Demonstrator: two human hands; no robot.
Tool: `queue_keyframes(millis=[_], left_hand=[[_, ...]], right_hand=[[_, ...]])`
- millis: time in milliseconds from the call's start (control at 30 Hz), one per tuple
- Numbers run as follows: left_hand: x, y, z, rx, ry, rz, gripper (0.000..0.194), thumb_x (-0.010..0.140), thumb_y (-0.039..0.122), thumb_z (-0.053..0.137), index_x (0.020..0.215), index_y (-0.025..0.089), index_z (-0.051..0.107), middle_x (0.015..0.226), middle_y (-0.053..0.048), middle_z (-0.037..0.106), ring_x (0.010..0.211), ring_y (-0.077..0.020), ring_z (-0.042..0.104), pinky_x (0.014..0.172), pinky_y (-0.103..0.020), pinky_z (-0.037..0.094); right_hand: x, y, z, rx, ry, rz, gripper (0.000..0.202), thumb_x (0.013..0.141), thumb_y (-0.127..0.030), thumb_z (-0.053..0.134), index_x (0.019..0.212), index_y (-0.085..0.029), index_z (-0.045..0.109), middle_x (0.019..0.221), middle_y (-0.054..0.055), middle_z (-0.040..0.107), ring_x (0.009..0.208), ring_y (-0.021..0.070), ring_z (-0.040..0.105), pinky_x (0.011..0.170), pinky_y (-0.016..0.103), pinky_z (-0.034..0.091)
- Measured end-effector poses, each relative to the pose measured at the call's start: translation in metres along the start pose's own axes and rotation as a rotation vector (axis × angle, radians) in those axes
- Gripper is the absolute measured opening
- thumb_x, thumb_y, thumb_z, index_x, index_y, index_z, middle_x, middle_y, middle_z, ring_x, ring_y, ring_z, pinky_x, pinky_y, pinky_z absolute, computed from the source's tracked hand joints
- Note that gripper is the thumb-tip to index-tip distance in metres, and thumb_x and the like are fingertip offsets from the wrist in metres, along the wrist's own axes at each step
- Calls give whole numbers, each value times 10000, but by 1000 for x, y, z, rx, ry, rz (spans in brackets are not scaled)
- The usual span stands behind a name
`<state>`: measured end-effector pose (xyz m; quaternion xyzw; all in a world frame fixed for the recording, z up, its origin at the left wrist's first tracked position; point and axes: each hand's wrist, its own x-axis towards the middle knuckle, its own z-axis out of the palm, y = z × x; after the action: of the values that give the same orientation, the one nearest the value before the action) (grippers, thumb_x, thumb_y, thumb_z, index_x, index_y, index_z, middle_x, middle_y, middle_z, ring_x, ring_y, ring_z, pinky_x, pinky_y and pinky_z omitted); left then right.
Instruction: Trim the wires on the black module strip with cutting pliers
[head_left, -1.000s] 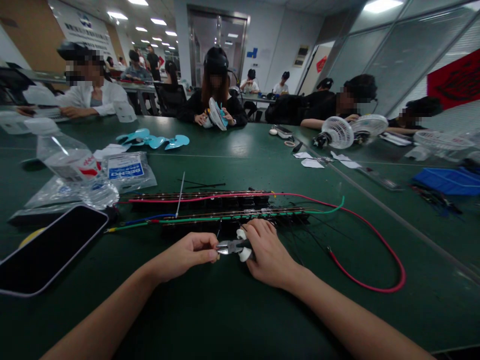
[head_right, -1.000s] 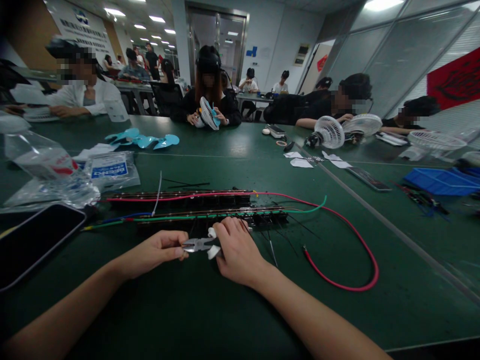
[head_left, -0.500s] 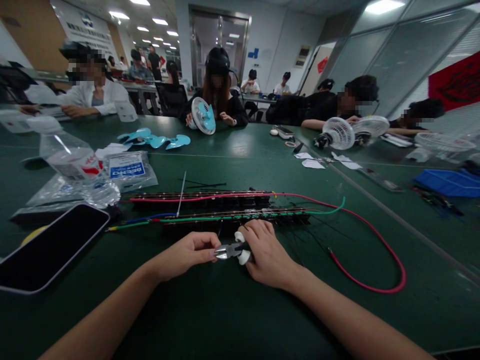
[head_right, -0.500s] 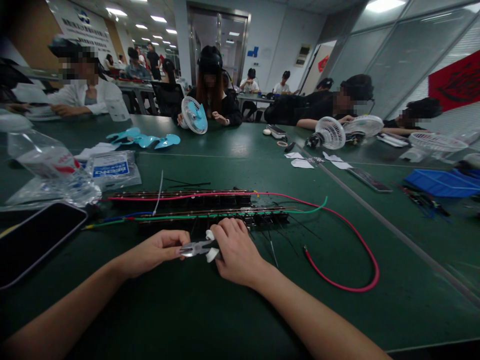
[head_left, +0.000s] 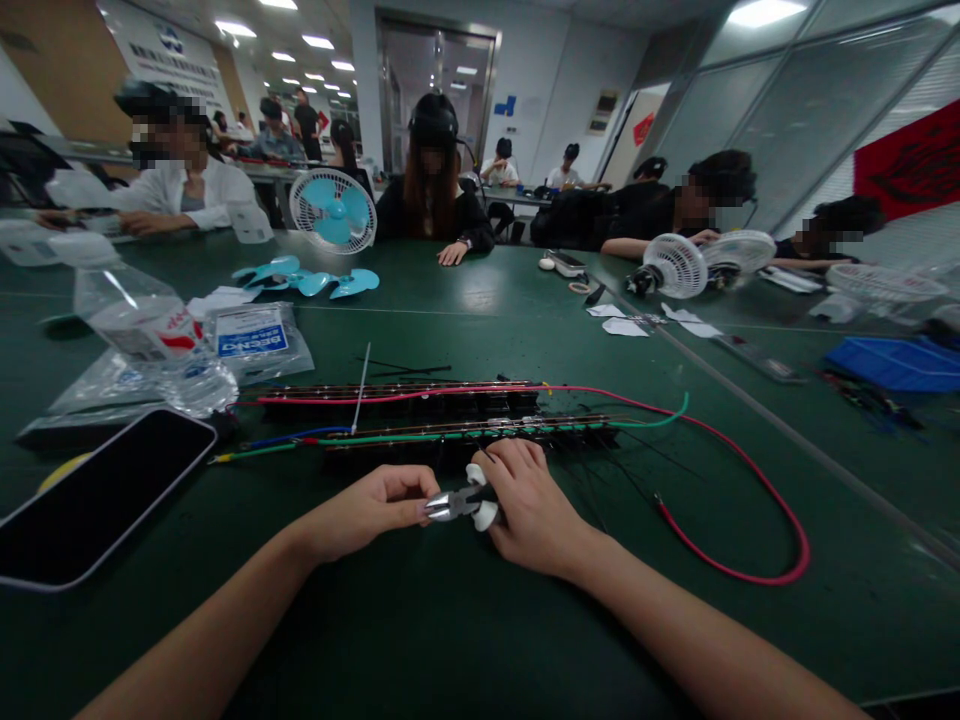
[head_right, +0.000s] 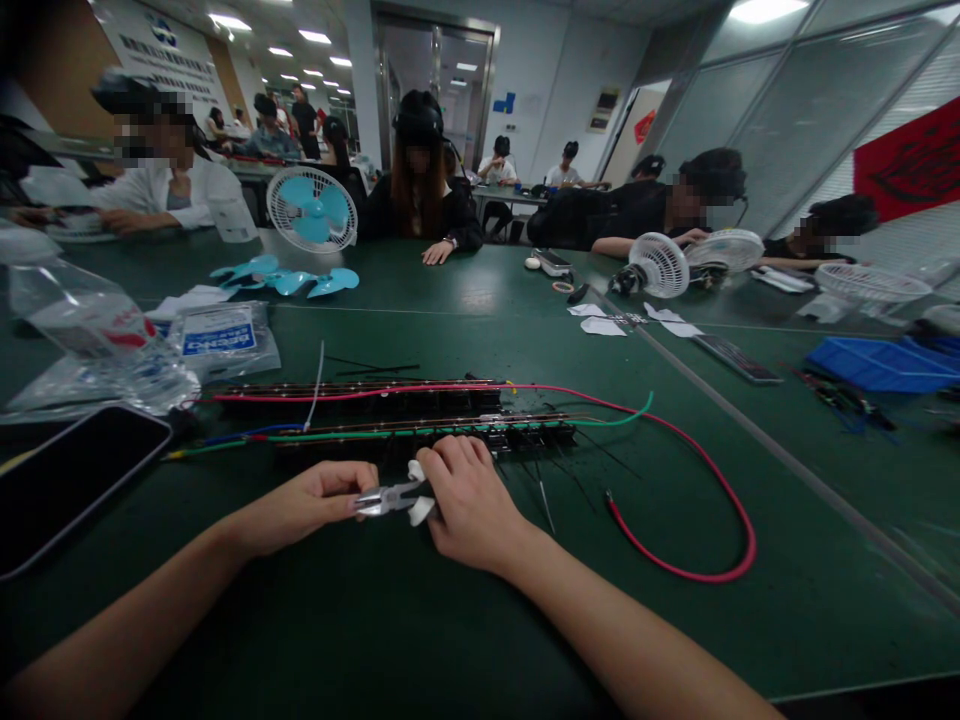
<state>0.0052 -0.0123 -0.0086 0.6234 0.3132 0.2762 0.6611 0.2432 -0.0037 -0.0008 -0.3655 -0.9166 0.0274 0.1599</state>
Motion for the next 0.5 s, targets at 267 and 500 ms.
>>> queue_keyframes(millis=[267,500], left_hand=[[0,-2,-1,13,-12,26,205,866,348,611,809,151,600,791,-1,521,744,-146,450,708,-271,367],[-1,-2,-2,24,-12,22,212,865,359,610,812,154,599,797,-2,511,748,-149,442,702,-270,363]], right_hand=[[-1,3,-1,5,-10,-3,418,735,-165,537,1147,-132,478,1052,132,516,972,272,435,882,425,335],[-1,6,-3,10,-22,-8,407,739,-170,536,1141,-133,485,1048,127,516,966,268,434,873,415,332]])
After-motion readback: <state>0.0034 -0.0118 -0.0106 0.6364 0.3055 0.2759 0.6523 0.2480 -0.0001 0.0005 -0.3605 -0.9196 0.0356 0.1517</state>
